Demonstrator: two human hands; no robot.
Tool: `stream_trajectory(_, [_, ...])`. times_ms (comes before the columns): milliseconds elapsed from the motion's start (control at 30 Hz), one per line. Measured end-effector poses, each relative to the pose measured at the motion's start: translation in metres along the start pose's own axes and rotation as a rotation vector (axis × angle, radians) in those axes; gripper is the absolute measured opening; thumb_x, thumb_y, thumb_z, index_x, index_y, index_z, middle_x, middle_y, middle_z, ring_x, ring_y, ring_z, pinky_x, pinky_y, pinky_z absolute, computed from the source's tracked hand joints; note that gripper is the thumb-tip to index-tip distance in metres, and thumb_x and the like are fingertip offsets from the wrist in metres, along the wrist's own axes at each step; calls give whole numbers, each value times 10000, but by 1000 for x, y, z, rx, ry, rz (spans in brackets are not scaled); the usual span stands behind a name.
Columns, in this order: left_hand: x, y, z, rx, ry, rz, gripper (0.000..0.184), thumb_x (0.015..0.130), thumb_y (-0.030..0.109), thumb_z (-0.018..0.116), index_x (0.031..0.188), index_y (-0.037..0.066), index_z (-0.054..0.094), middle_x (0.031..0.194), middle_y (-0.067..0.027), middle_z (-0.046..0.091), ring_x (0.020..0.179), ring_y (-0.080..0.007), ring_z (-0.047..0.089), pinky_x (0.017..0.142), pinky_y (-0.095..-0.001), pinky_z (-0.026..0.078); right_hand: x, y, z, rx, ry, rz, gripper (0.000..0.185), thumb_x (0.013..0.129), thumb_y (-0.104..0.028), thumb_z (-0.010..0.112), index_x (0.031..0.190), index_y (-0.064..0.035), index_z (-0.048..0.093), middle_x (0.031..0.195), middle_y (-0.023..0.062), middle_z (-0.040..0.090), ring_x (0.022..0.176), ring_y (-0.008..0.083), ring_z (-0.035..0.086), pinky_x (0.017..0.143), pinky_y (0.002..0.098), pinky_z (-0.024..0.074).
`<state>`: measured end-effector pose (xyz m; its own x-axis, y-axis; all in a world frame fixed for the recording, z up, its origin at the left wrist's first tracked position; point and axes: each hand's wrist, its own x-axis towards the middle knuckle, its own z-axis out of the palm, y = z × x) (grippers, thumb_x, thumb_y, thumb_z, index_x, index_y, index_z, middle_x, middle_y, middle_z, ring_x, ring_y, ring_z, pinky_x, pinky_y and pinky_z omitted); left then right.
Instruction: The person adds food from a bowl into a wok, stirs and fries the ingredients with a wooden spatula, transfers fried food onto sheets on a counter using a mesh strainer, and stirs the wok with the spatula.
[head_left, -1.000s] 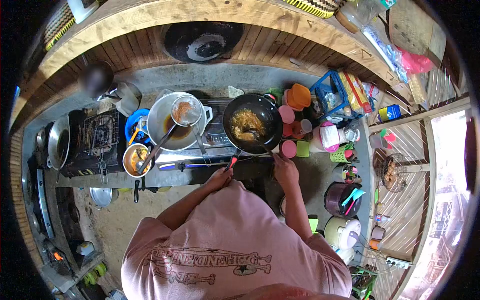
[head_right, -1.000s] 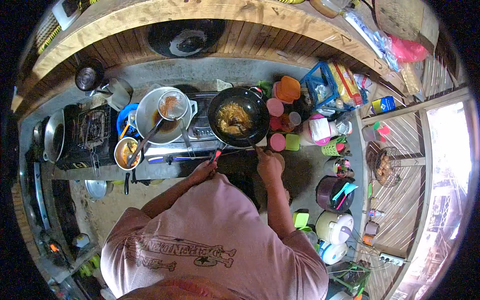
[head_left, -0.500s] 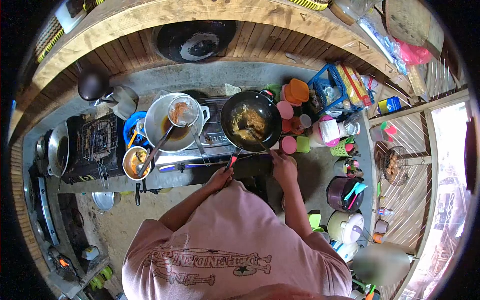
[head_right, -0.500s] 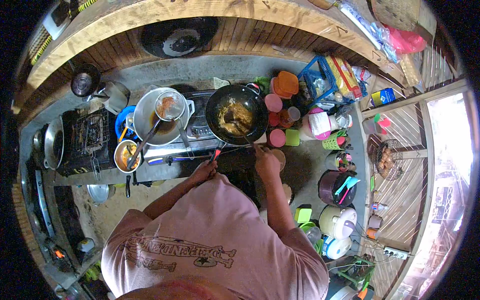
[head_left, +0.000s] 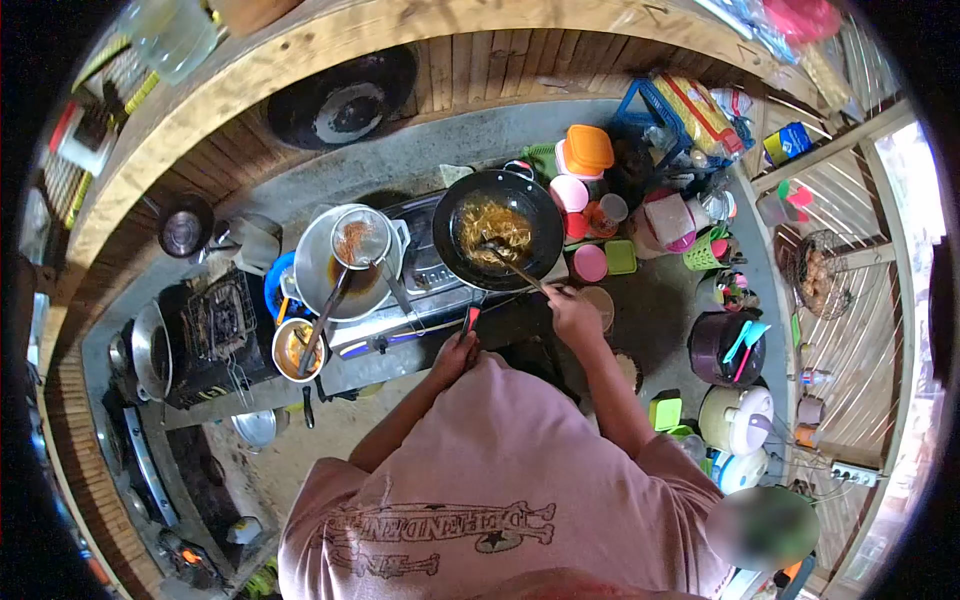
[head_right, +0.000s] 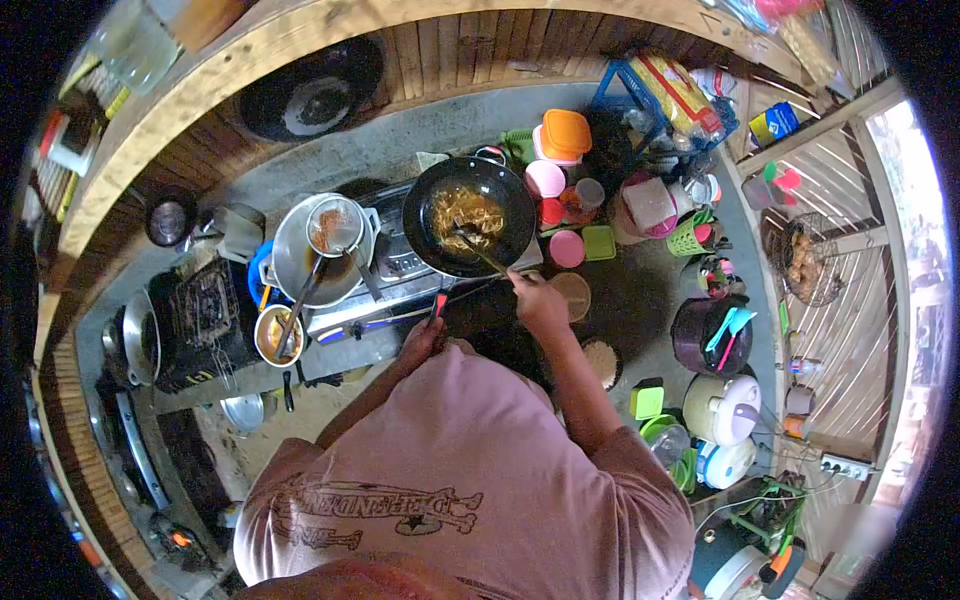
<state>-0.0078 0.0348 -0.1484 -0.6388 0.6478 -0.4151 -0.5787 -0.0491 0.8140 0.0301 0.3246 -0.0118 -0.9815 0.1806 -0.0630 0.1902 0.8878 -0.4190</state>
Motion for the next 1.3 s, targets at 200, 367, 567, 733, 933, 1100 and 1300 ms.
stream_trajectory(200, [-4, 9, 22, -56, 151, -134, 324, 1044, 400, 533, 844, 145, 546, 632, 44, 451, 539, -88, 427, 515, -261, 343, 8, 29, 0, 29, 85, 28, 469, 926, -123, 507, 1389, -153, 575, 1184, 210, 657, 970, 405, 669, 830, 506, 541])
stream_trajectory(367, [4, 2, 35, -37, 295, -164, 316, 1041, 386, 543, 835, 149, 580, 652, 52, 479, 578, -75, 432, 539, -256, 326, 31, 41, 21, 104, 87, -78, 391, 976, -160, 536, 1361, -111, 576, 1159, 221, 656, 950, 414, 657, 795, 490, 537])
stream_trajectory(567, [5, -3, 46, 18, 379, -135, 397, 1056, 445, 480, 855, 119, 585, 586, 34, 497, 471, -83, 399, 465, -270, 298, 33, 66, -47, 224, 53, -104, 338, 973, -170, 527, 1292, -98, 615, 931, 228, 690, 841, 424, 668, 728, 511, 536])
stream_trajectory(733, [0, 11, 73, -48, 503, -149, 440, 1048, 488, 442, 932, 80, 557, 537, -3, 439, 411, -125, 387, 415, -291, 306, 81, 94, -68, -63, -3, -47, 410, 932, -110, 490, 1324, -59, 599, 818, 177, 710, 746, 350, 711, 657, 500, 556])
stream_trajectory(933, [11, -8, 74, -61, 502, -109, 486, 1039, 518, 446, 937, 60, 571, 539, -14, 461, 409, -126, 387, 405, -284, 295, 119, 111, -29, 73, -98, -49, 356, 957, -121, 480, 1270, -50, 633, 924, 224, 722, 869, 404, 710, 751, 526, 556])
stream_trajectory(1100, [7, 0, 85, -91, 536, -104, 491, 1035, 538, 418, 950, 81, 577, 558, -14, 480, 423, -132, 406, 423, -288, 309, 110, 108, -4, 423, -202, -122, 332, 997, -176, 496, 1252, -35, 656, 1122, 223, 697, 1052, 376, 671, 913, 454, 522])
stream_trajectory(1300, [3, -1, 77, -78, 539, -162, 518, 1032, 567, 356, 958, 101, 569, 571, -10, 468, 440, -136, 403, 442, -288, 306, 99, 97, -54, 304, -136, -269, 403, 924, -73, 539, 1301, -165, 651, 1062, 191, 696, 935, 366, 679, 791, 470, 539])
